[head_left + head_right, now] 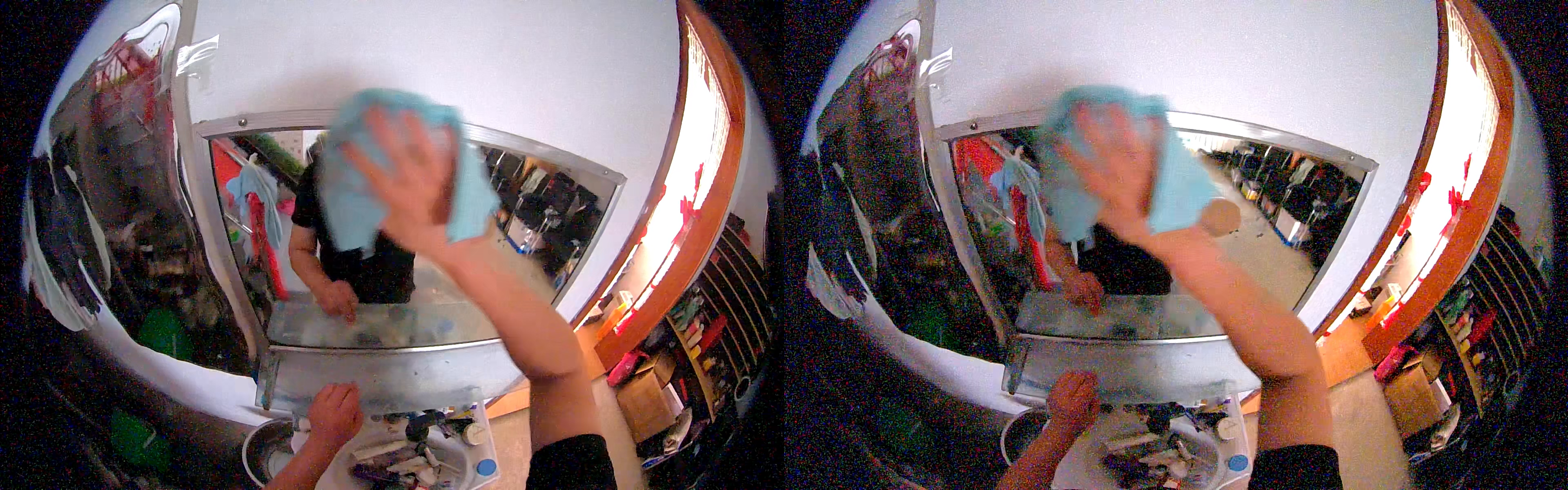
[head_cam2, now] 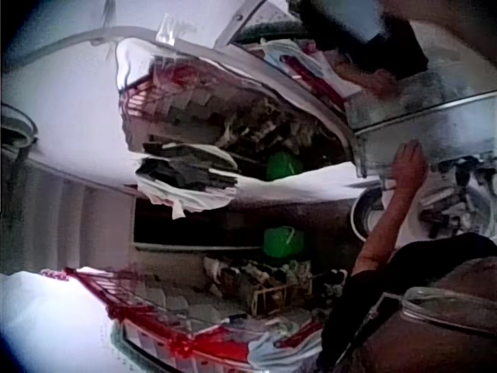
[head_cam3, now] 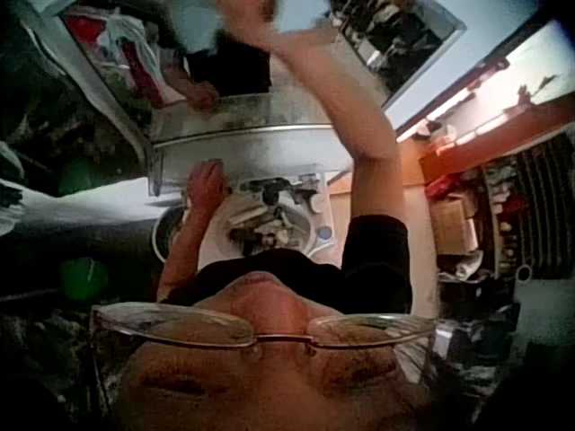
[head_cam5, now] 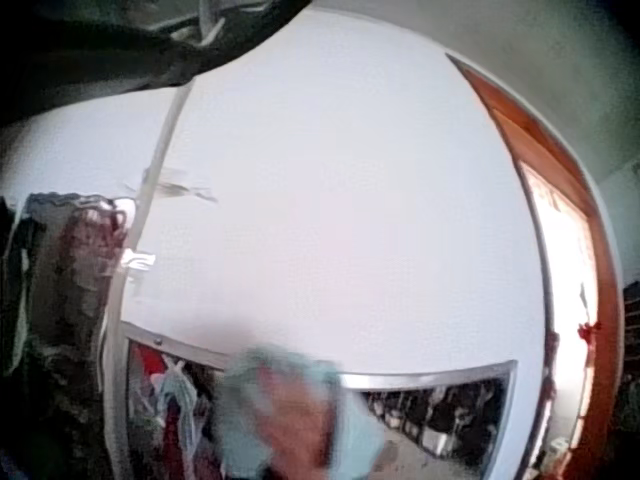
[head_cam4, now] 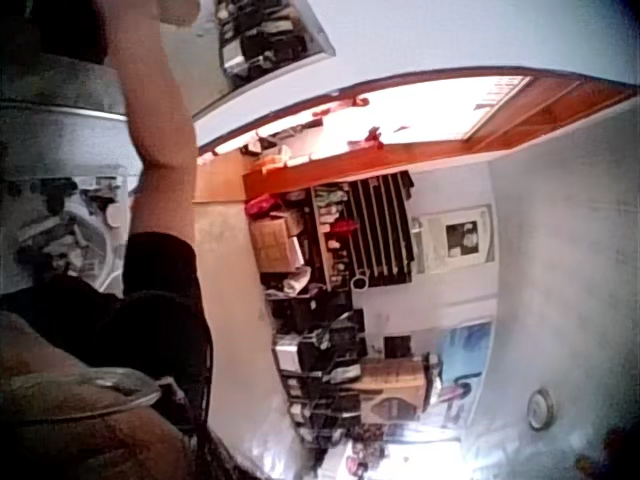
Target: The person wipes the surface of a bathroom sink and mirror with a blue cloth, moving various bottles and containers on the counter to reach the surfaces underneath and behind them.
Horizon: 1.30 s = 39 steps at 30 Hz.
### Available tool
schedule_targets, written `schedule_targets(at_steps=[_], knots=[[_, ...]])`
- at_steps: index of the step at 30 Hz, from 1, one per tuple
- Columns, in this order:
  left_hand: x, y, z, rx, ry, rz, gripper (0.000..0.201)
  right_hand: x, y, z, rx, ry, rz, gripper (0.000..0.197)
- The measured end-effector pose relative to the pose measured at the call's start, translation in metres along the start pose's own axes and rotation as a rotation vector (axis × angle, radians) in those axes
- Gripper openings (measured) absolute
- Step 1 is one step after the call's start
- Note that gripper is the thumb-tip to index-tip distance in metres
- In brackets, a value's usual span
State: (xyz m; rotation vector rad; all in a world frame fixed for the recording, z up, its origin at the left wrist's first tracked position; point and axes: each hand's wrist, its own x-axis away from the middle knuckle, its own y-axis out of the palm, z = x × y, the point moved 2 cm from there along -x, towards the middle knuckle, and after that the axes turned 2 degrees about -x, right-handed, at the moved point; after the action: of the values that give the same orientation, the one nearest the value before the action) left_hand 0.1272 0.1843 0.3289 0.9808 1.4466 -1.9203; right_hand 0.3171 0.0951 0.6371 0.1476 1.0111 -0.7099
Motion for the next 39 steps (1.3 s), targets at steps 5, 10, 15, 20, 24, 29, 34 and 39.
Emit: schedule_targets(at_steps=[5, 10, 15, 20, 24, 29, 34, 39], knots=[[0.002, 0.008, -0.003, 0.000, -0.027, -0.083, 0.033, 0.079, -0.070, 0.085, 0.299, 0.351, -0.065, 0.082], [0.003, 0.007, -0.002, 0.047, -0.085, -0.129, 0.033, 0.141, -0.075, 0.109, 0.378, 0.520, 0.126, 0.074], [-0.027, -0.005, -0.010, 0.296, -0.180, -0.122, 0.058, 0.072, -0.040, 0.034, 0.299, 0.358, 0.047, 0.070], [-0.137, -0.094, -0.029, 0.031, -0.056, 0.169, 0.087, -0.038, 0.018, -0.064, 0.044, 0.118, -0.139, 0.072], [-0.208, -0.149, -0.058, -0.184, 0.056, 0.314, 0.104, -0.075, 0.051, -0.096, -0.022, -0.024, -0.031, 0.055], [-0.180, -0.138, -0.083, -0.034, -0.106, 0.175, 0.105, -0.037, 0.077, -0.138, -0.159, -0.013, -0.272, 0.051], [-0.064, -0.062, -0.088, -0.276, -0.269, -0.017, 0.093, 0.040, 0.076, -0.187, -0.884, 0.146, -0.466, 0.046], [-0.108, -0.085, -0.078, -0.161, -0.179, 0.165, 0.068, 0.044, 0.113, -0.162, -0.749, 0.037, -0.498, 0.053]])
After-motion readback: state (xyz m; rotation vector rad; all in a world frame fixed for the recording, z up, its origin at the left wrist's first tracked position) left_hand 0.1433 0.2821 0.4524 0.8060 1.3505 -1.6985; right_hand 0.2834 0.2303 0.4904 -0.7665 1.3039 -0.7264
